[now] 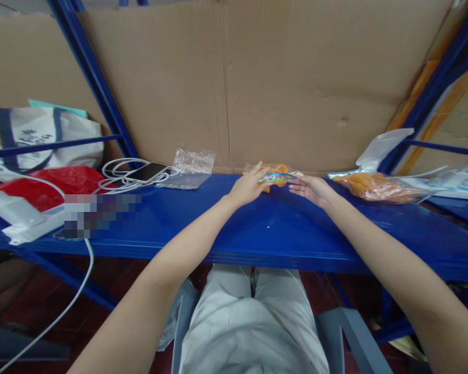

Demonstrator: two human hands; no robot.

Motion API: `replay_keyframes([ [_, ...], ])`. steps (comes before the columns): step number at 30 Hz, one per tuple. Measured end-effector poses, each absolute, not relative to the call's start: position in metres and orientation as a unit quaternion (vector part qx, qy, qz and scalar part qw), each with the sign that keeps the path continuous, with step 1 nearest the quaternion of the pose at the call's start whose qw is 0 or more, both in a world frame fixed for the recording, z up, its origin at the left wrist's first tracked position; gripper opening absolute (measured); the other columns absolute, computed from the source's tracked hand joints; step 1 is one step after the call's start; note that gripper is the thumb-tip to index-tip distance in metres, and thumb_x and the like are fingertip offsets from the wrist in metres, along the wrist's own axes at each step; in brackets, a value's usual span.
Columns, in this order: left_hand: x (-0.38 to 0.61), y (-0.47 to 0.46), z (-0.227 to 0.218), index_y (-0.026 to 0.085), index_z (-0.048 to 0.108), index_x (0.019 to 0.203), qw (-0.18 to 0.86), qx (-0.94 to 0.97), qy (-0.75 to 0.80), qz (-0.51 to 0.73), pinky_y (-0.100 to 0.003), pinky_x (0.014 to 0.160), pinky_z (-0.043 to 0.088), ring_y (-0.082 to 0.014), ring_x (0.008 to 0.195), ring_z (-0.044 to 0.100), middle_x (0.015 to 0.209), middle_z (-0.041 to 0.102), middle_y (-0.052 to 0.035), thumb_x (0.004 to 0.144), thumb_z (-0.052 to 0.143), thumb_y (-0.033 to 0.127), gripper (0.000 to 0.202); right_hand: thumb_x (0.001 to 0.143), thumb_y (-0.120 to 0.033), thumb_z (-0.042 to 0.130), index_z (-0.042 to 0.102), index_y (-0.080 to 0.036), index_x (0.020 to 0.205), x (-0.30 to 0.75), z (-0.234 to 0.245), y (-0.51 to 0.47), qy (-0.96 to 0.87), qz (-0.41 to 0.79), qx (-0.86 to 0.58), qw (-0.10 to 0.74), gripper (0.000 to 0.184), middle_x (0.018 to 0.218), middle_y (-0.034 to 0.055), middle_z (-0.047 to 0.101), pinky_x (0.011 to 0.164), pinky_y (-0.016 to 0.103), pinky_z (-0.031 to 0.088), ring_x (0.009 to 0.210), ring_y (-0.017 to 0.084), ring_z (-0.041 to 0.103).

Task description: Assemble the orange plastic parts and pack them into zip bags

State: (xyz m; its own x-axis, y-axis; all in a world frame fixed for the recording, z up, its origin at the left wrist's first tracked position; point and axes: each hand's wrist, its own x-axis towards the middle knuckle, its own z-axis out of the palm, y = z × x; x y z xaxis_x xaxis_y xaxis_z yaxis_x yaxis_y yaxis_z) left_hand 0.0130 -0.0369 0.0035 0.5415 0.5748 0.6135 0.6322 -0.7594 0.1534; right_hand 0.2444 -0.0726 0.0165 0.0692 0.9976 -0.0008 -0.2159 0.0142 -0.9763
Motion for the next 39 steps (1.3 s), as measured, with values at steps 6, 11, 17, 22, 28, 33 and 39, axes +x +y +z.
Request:
replay_keyframes([
  [6, 0.018, -0.048, 0.012, 0.023, 0.065, 0.125, 0.091, -0.844, -0.399, -0.346, -0.047, 0.105, 0.046, -0.0271, 0.128, 0.057, 0.144, 0.057, -0.0106, 0.096, 0.053, 0.026, 0.032, 0.097, -0.018, 0.057, 0.067, -0.013, 0.086, 0.239, 0.021, -0.083, -0.454, 0.494, -0.521, 0.528, 0.016, 0.067, 0.0074, 0.075, 0.056, 0.024, 0.059, 0.050, 0.013, 0.067],
  [11, 0.022, -0.055, 0.017, 0.021, 0.073, 0.095, 0.109, -0.819, -0.426, -0.369, -0.042, 0.093, 0.048, -0.0248, 0.110, 0.062, 0.117, 0.069, -0.0083, 0.092, 0.053, 0.014, 0.021, 0.089, -0.022, 0.071, 0.066, -0.011, 0.071, 0.234, 0.023, -0.086, -0.480, 0.424, -0.570, 0.515, 0.021, 0.049, 0.0067, 0.066, 0.045, 0.020, 0.055, 0.041, 0.013, 0.062],
  [17, 0.018, -0.049, 0.016, 0.019, 0.069, 0.098, 0.096, -0.817, -0.418, -0.386, -0.037, 0.088, 0.049, -0.0227, 0.106, 0.062, 0.111, 0.062, -0.0088, 0.093, 0.052, 0.018, 0.018, 0.090, -0.022, 0.069, 0.063, -0.013, 0.063, 0.232, 0.023, -0.086, -0.486, 0.404, -0.565, 0.531, 0.029, 0.043, 0.0041, 0.062, 0.041, 0.017, 0.051, 0.036, 0.010, 0.056],
  [22, 0.014, -0.038, 0.007, 0.018, 0.060, 0.121, 0.056, -0.856, -0.335, -0.390, -0.039, 0.100, 0.049, -0.0238, 0.117, 0.059, 0.124, 0.060, -0.0114, 0.091, 0.058, 0.030, 0.032, 0.090, -0.016, 0.067, 0.065, -0.011, 0.069, 0.234, 0.020, -0.083, -0.465, 0.408, -0.534, 0.576, 0.021, 0.050, 0.0039, 0.066, 0.043, 0.018, 0.050, 0.035, 0.008, 0.054],
  [28, 0.015, -0.025, -0.005, 0.022, 0.048, 0.142, 0.021, -0.903, -0.237, -0.359, -0.045, 0.114, 0.040, -0.0257, 0.140, 0.045, 0.148, 0.049, -0.0140, 0.093, 0.057, 0.047, 0.055, 0.089, -0.017, 0.066, 0.066, -0.014, 0.078, 0.237, 0.019, -0.078, -0.448, 0.433, -0.487, 0.612, 0.011, 0.057, 0.0035, 0.069, 0.046, 0.020, 0.051, 0.038, 0.008, 0.054],
  [33, 0.012, -0.018, -0.007, 0.023, 0.041, 0.149, 0.021, -0.919, -0.221, -0.327, -0.051, 0.117, 0.036, -0.0294, 0.146, 0.037, 0.155, 0.043, -0.0162, 0.081, 0.073, 0.048, 0.079, 0.091, -0.014, 0.058, 0.065, -0.015, 0.077, 0.237, 0.021, -0.080, -0.428, 0.443, -0.483, 0.622, 0.015, 0.053, 0.0018, 0.067, 0.045, 0.019, 0.049, 0.038, 0.008, 0.052],
  [39, 0.009, -0.016, -0.008, 0.024, 0.038, 0.152, 0.013, -0.923, -0.231, -0.309, -0.053, 0.118, 0.032, -0.0302, 0.148, 0.033, 0.158, 0.038, -0.0159, 0.079, 0.074, 0.053, 0.087, 0.090, -0.020, 0.061, 0.064, -0.014, 0.073, 0.242, 0.021, -0.079, -0.455, 0.411, -0.502, 0.610, 0.018, 0.050, 0.0030, 0.065, 0.044, 0.020, 0.047, 0.036, 0.009, 0.052],
])
